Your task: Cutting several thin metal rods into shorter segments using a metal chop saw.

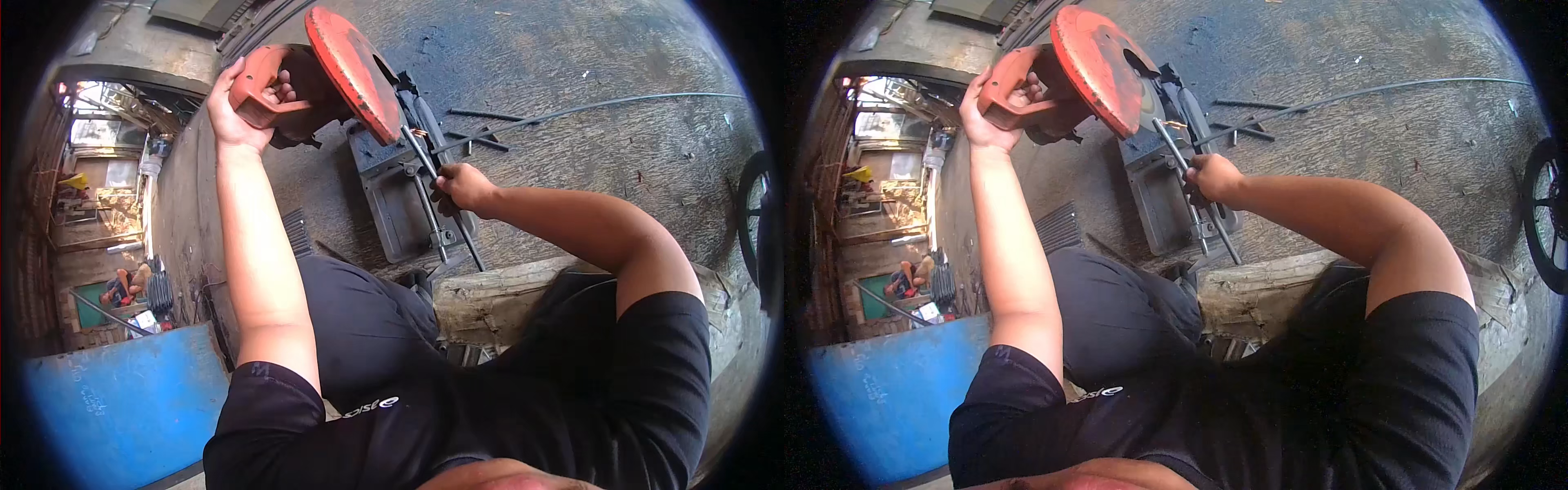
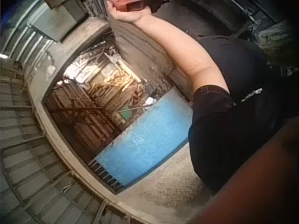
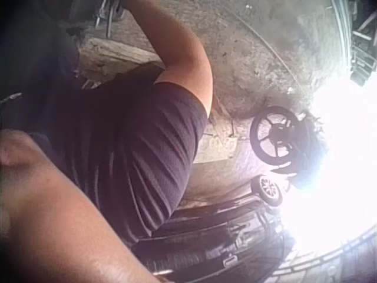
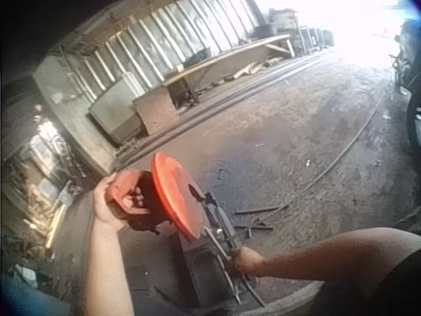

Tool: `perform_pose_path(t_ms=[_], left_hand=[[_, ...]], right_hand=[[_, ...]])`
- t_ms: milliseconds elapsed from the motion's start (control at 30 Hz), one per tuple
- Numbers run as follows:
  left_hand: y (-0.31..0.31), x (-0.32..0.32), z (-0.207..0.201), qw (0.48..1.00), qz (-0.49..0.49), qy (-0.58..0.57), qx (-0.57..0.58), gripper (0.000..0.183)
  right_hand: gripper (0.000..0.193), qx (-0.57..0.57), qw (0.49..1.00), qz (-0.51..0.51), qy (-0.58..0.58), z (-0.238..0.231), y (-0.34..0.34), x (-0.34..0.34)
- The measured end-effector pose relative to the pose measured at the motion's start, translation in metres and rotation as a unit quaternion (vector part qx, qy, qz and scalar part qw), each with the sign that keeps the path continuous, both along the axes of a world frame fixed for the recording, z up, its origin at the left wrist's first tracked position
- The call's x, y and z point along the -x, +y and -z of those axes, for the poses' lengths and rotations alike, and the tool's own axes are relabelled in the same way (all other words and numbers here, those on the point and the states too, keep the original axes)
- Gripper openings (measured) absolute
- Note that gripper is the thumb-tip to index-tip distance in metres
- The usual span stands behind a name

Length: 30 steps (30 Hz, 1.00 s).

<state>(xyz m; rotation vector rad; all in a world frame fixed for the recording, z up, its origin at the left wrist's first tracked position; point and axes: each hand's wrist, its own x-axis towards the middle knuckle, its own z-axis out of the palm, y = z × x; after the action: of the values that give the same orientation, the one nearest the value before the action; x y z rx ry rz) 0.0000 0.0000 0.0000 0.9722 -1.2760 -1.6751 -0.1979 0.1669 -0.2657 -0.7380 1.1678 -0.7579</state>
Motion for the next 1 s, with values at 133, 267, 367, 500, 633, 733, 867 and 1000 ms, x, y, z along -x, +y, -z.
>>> perform_pose_path(t_ms=[133, 267, 367, 500, 633, 733, 867, 1000], left_hand=[[0.0, 0.0, 0.0, 1.0, 0.001, -0.006, -0.003, 0.057], [0.0, -0.001, 0.001, 1.0, -0.007, -0.012, -0.002, 0.057], [-0.001, -0.001, 0.001, 1.0, -0.009, -0.009, -0.003, 0.058], [-0.001, -0.002, 0.001, 1.0, -0.007, -0.011, -0.008, 0.057], [-0.006, -0.005, 0.001, 1.0, -0.004, -0.017, -0.006, 0.055], [-0.009, -0.009, 0.001, 0.999, 0.01, -0.032, 0.009, 0.055], [-0.009, -0.009, -0.001, 0.999, 0.009, -0.05, 0.014, 0.055], [-0.001, -0.003, 0.001, 1.0, -0.005, -0.022, 0.008, 0.054]], right_hand=[[0.021, 0.029, 0.999, 0.017, 0.007, -0.001, 0.001, -0.001], [0.023, 0.037, 0.997, 0.016, 0.058, -0.004, 0.001, 0.0], [0.027, 0.035, 0.995, 0.011, 0.089, -0.009, 0.0, 0.001], [0.028, 0.038, 0.996, 0.018, 0.084, -0.014, 0.002, 0.003], [0.027, 0.048, 0.994, 0.003, 0.097, -0.012, 0.001, 0.002], [0.028, 0.066, 0.99, 0.0, 0.128, -0.008, -0.001, 0.002], [0.031, 0.121, 0.966, -0.007, 0.228, -0.005, -0.003, 0.002], [0.032, 0.106, 0.975, -0.012, 0.196, -0.006, -0.003, 0.001]])
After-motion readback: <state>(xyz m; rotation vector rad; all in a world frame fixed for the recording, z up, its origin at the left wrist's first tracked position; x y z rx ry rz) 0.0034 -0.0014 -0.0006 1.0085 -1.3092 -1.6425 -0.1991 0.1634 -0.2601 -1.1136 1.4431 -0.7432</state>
